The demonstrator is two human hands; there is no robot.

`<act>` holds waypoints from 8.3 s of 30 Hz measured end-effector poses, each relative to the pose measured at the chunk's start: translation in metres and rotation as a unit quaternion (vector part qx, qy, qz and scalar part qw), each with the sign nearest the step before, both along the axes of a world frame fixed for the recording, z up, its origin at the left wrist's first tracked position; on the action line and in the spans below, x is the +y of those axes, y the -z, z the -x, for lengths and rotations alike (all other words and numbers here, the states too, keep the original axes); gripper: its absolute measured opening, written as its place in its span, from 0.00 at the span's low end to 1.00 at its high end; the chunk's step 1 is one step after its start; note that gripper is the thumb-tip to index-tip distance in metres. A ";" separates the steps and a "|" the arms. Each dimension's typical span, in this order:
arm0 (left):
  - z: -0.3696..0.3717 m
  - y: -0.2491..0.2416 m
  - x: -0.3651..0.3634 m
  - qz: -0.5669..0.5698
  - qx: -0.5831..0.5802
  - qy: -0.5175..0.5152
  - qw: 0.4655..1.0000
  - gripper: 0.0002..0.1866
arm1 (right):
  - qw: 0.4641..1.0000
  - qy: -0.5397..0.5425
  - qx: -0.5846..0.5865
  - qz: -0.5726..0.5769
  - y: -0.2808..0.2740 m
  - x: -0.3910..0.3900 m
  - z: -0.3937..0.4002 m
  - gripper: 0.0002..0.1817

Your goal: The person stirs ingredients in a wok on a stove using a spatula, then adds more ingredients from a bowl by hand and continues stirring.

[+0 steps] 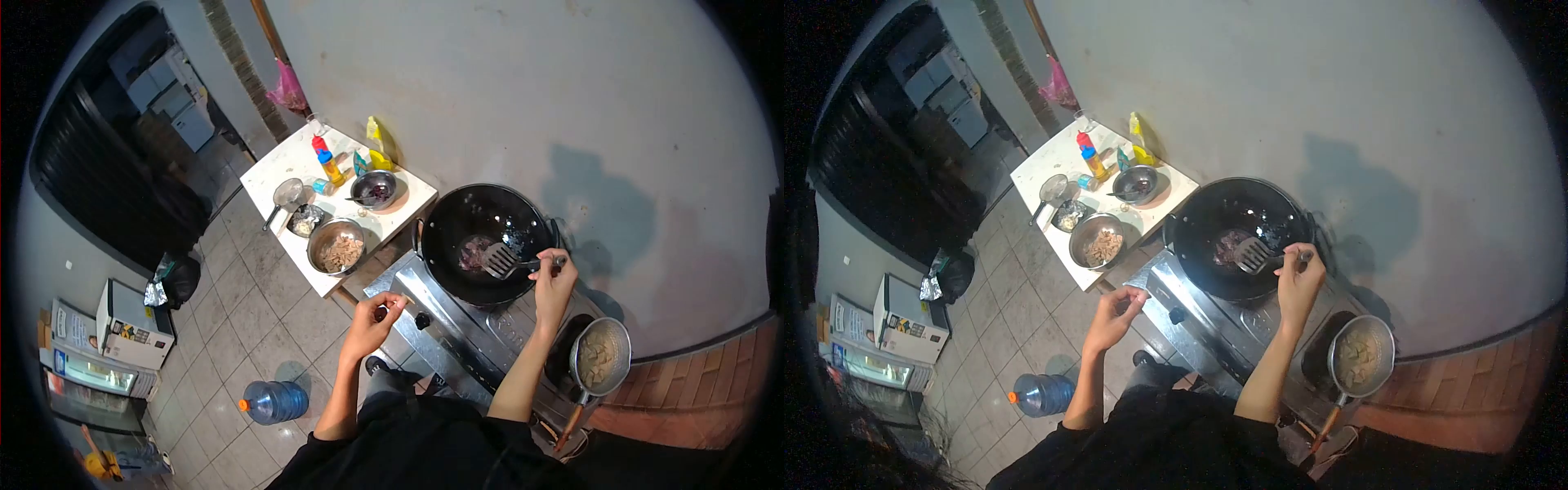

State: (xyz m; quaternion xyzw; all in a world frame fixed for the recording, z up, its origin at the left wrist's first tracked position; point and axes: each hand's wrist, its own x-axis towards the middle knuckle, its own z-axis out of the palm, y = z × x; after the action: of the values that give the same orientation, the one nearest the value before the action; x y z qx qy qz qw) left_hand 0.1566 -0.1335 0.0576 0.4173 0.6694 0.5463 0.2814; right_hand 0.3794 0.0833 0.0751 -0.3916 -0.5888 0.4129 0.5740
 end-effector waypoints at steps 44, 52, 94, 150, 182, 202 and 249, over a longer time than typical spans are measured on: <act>0.071 0.039 0.135 0.140 0.282 -0.078 0.946 0.13 | 0.945 0.027 -0.327 -0.019 -0.014 0.029 0.038 0.12; 0.075 0.037 0.139 0.143 0.309 -0.063 0.938 0.13 | 0.937 0.072 -0.341 0.004 0.000 0.039 0.057 0.12; 0.094 0.045 0.151 0.126 0.323 -0.057 0.936 0.13 | 0.955 0.041 -0.277 -0.094 0.010 0.039 0.040 0.09; 0.111 0.012 0.146 0.147 0.273 0.077 0.948 0.14 | 0.964 -0.069 -0.254 -0.025 -0.027 0.002 0.003 0.06; 0.098 0.041 0.153 0.120 0.329 -0.007 0.937 0.11 | 0.929 -0.162 -0.313 -0.112 -0.041 -0.023 -0.002 0.08; 0.099 0.040 0.155 0.136 0.328 -0.013 0.935 0.12 | 0.937 -0.148 -0.290 -0.129 -0.038 -0.022 -0.006 0.09; 0.101 0.035 0.151 0.125 0.297 0.021 0.946 0.14 | 0.981 0.086 -0.169 -0.034 0.045 0.042 0.054 0.15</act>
State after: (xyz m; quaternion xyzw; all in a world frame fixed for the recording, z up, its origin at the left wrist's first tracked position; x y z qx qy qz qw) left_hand 0.0554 0.0179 0.0231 0.5363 0.7767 0.3031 0.1312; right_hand 0.3255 0.1251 0.0299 -0.4853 -0.6553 0.2695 0.5124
